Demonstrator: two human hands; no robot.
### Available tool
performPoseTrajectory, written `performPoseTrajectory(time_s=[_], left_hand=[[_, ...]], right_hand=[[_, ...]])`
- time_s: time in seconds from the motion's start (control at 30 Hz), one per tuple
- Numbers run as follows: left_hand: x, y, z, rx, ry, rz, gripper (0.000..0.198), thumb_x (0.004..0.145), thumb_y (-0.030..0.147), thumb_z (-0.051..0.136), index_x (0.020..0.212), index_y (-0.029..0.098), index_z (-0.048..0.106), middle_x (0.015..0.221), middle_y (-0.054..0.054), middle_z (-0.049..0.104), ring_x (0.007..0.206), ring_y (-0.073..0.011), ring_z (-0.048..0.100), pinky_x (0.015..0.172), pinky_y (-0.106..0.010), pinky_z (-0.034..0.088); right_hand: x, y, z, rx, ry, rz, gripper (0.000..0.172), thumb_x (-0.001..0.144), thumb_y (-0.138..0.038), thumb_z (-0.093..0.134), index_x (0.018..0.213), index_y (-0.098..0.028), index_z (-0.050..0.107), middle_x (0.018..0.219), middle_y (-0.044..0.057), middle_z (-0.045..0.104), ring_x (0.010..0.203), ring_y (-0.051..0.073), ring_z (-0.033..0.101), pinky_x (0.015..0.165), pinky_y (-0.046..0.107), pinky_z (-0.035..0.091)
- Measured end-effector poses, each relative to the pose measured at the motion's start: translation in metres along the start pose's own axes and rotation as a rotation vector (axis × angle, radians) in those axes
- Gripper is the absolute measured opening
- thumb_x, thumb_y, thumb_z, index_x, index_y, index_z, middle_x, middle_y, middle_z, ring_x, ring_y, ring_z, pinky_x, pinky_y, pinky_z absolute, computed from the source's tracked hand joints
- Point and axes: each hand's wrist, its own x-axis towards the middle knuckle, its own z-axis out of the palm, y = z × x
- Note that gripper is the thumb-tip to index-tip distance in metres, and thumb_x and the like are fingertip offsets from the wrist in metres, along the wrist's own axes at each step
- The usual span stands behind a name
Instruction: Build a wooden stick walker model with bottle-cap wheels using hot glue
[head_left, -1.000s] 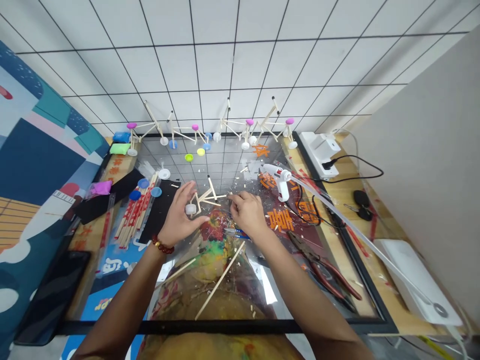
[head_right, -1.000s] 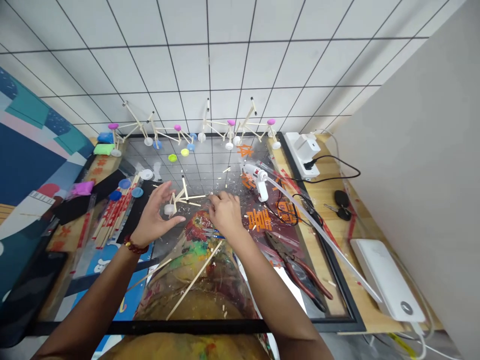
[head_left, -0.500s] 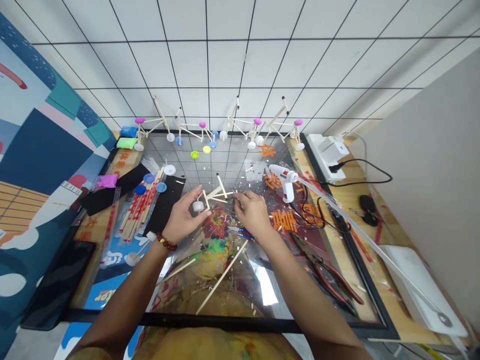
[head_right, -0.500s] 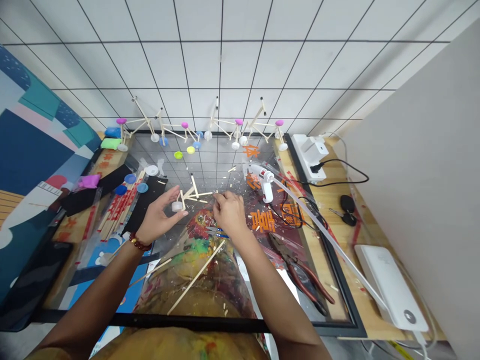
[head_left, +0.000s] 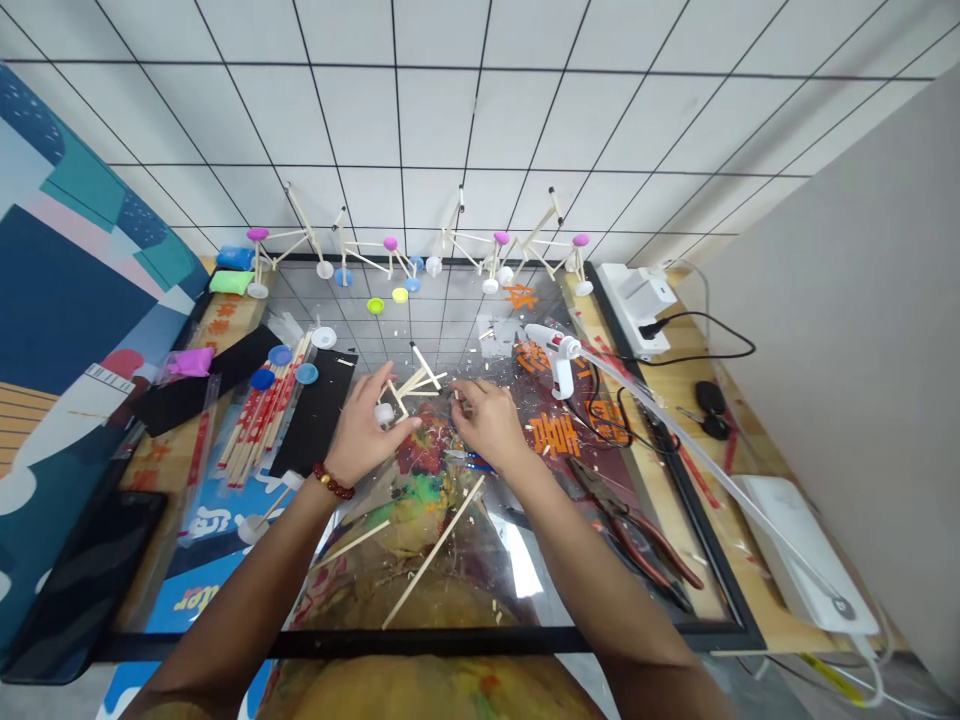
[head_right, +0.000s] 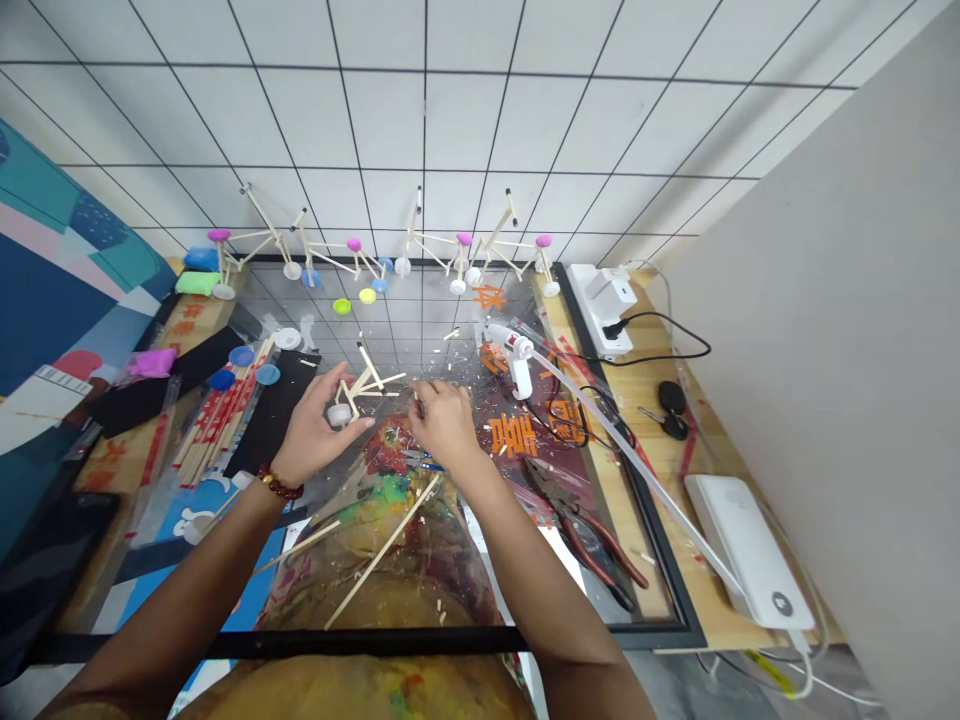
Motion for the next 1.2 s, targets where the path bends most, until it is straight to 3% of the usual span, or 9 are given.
performPoseTrajectory(time_s=[0.23, 0.37, 0.6, 0.8, 1.0, 1.1, 1.2], left_hand=[[0.008, 0.000, 0.010, -0.002, 0.093, 0.028, 0.041, 0.075, 0.019, 0.069, 0.114, 0.021, 0.058, 0.107, -0.006, 0.063, 0.101, -0.0225, 0.063, 0.092, -0.038, 0.052], [0.005, -0.003, 0.010, 0.020, 0.151, 0.026, 0.035, 0.074, 0.016, 0.066, 0.107, 0.022, 0.056, 0.104, -0.005, 0.060, 0.101, -0.0231, 0.061, 0.091, -0.038, 0.051], [0.008, 0.003, 0.012, 0.055, 0.085, 0.045, 0.033, 0.075, 0.016, 0.066, 0.106, 0.021, 0.059, 0.106, -0.007, 0.058, 0.102, -0.0240, 0.060, 0.093, -0.039, 0.051], [0.006, 0.002, 0.015, 0.055, 0.073, 0.065, 0.054, 0.075, 0.018, 0.070, 0.127, 0.021, 0.055, 0.116, -0.008, 0.059, 0.110, -0.0258, 0.060, 0.099, -0.041, 0.050], [0.002, -0.005, 0.015, -0.008, 0.054, 0.041, 0.094, 0.072, 0.024, 0.077, 0.152, 0.025, 0.028, 0.129, -0.010, 0.059, 0.119, -0.0277, 0.059, 0.106, -0.045, 0.047], [0.002, -0.007, 0.015, -0.073, 0.057, 0.027, 0.101, 0.071, 0.026, 0.079, 0.154, 0.024, 0.022, 0.135, -0.012, 0.057, 0.115, -0.0260, 0.062, 0.106, -0.045, 0.048], [0.002, -0.007, 0.014, -0.066, 0.056, 0.007, 0.099, 0.069, 0.027, 0.081, 0.152, 0.023, 0.028, 0.135, -0.013, 0.058, 0.115, -0.0267, 0.063, 0.105, -0.046, 0.049]], right_hand=[[0.005, -0.004, 0.003, -0.010, 0.014, 0.019, 0.013, 0.090, -0.023, 0.056, 0.094, -0.023, 0.069, 0.087, 0.002, 0.074, 0.087, 0.020, 0.067, 0.080, 0.032, 0.037], [0.008, -0.006, 0.007, -0.057, -0.002, 0.022, 0.015, 0.092, -0.026, 0.056, 0.093, -0.024, 0.071, 0.088, 0.003, 0.074, 0.086, 0.019, 0.066, 0.079, 0.031, 0.036], [0.009, -0.006, 0.005, -0.065, -0.012, 0.028, 0.020, 0.093, -0.037, 0.059, 0.097, -0.023, 0.072, 0.090, 0.005, 0.073, 0.088, 0.020, 0.064, 0.079, 0.031, 0.035], [0.009, -0.004, 0.002, -0.067, -0.012, 0.044, 0.019, 0.091, -0.038, 0.063, 0.096, -0.023, 0.072, 0.090, 0.003, 0.073, 0.088, 0.020, 0.065, 0.077, 0.032, 0.035], [0.008, -0.005, 0.001, -0.055, -0.022, 0.052, 0.018, 0.090, -0.038, 0.064, 0.097, -0.023, 0.072, 0.091, 0.003, 0.073, 0.090, 0.020, 0.065, 0.078, 0.032, 0.034], [0.007, -0.005, 0.000, -0.050, -0.015, 0.057, 0.019, 0.089, -0.038, 0.065, 0.100, -0.024, 0.072, 0.092, 0.003, 0.074, 0.091, 0.021, 0.066, 0.078, 0.032, 0.034], [0.006, -0.004, 0.000, -0.054, -0.016, 0.055, 0.020, 0.089, -0.039, 0.064, 0.101, -0.024, 0.072, 0.093, 0.003, 0.074, 0.091, 0.021, 0.065, 0.078, 0.033, 0.034]])
